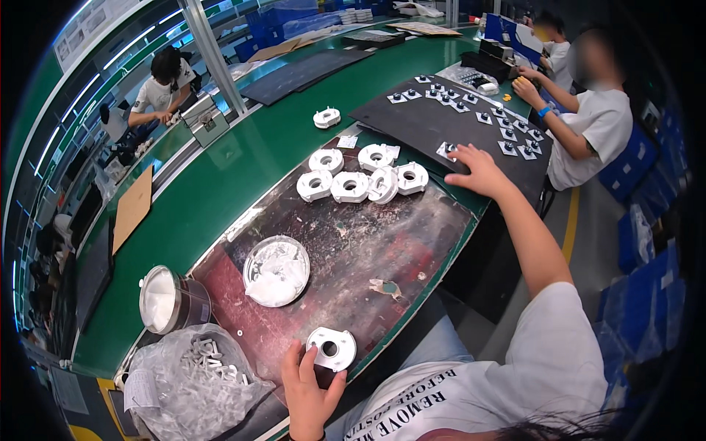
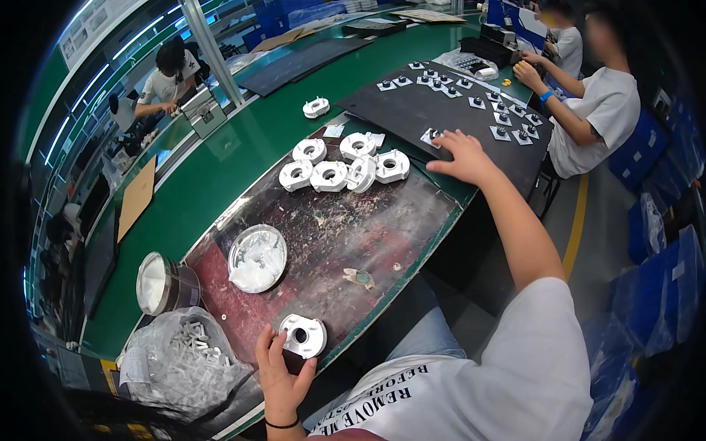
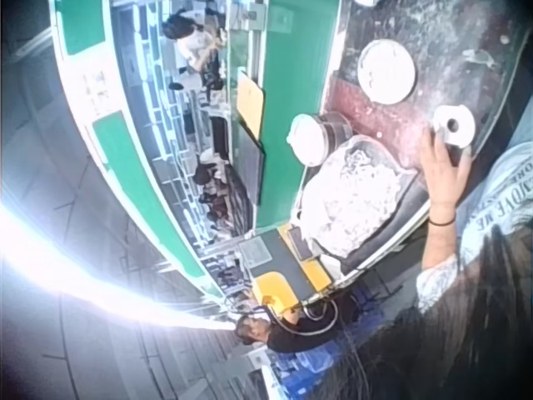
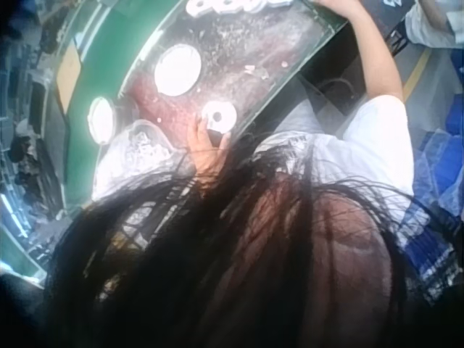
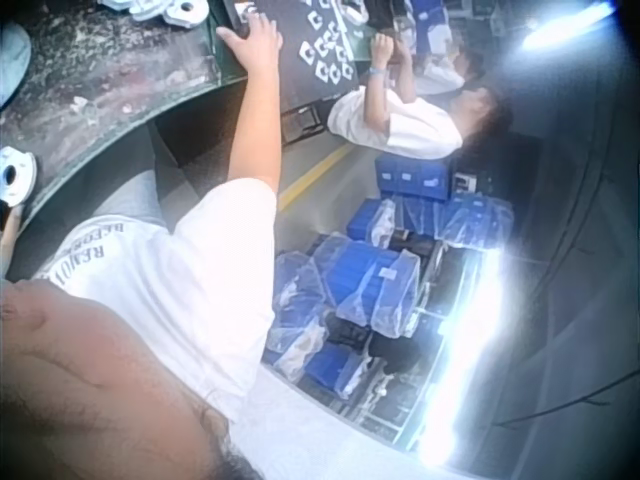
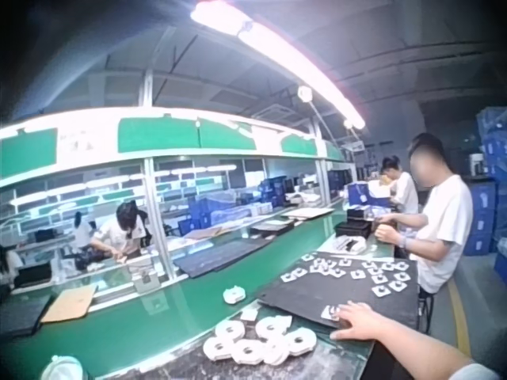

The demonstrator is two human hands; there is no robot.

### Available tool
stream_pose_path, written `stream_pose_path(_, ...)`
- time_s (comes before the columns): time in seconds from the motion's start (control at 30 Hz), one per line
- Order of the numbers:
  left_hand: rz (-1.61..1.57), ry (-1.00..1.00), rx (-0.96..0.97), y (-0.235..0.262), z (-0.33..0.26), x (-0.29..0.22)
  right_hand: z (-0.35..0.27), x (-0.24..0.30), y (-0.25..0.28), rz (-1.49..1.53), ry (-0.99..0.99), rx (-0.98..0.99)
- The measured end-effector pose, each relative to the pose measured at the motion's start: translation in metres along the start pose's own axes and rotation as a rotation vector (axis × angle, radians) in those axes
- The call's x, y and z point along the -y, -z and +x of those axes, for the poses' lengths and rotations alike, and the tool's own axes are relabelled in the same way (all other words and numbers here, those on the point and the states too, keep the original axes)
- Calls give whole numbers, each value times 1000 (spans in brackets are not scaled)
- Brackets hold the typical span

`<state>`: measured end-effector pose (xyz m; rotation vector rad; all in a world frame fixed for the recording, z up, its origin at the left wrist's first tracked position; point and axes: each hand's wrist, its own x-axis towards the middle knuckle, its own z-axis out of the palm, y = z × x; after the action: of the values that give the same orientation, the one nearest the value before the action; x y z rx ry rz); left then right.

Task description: The person assembles white plastic components at a factory workstation. They repeatedly pick up small cylindrical pieces, apply a white substance from a container, and insert them into larger circular housings. The person handles the parts one at a time, placing the finished units on the table.

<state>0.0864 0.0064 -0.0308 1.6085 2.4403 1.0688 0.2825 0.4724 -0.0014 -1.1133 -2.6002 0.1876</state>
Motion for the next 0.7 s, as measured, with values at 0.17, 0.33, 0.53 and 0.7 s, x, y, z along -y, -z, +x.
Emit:
stream_pose_path(0.17, 57, -35, 35, 2, 2, -2, -18, 14, -16, -132, 134, -310)
stream_pose_path(0.33, -9, -73, -22, -3, 2, 3, -16, 23, -25, -251, 202, -542)
stream_pose_path(0.53, -107, 50, -25, -2, -1, 5, -34, 87, -7, 112, 62, -573)
stream_pose_path(0.7, -46, 38, -100, -7, 9, -3, -101, 192, -16, 1406, -206, 268)
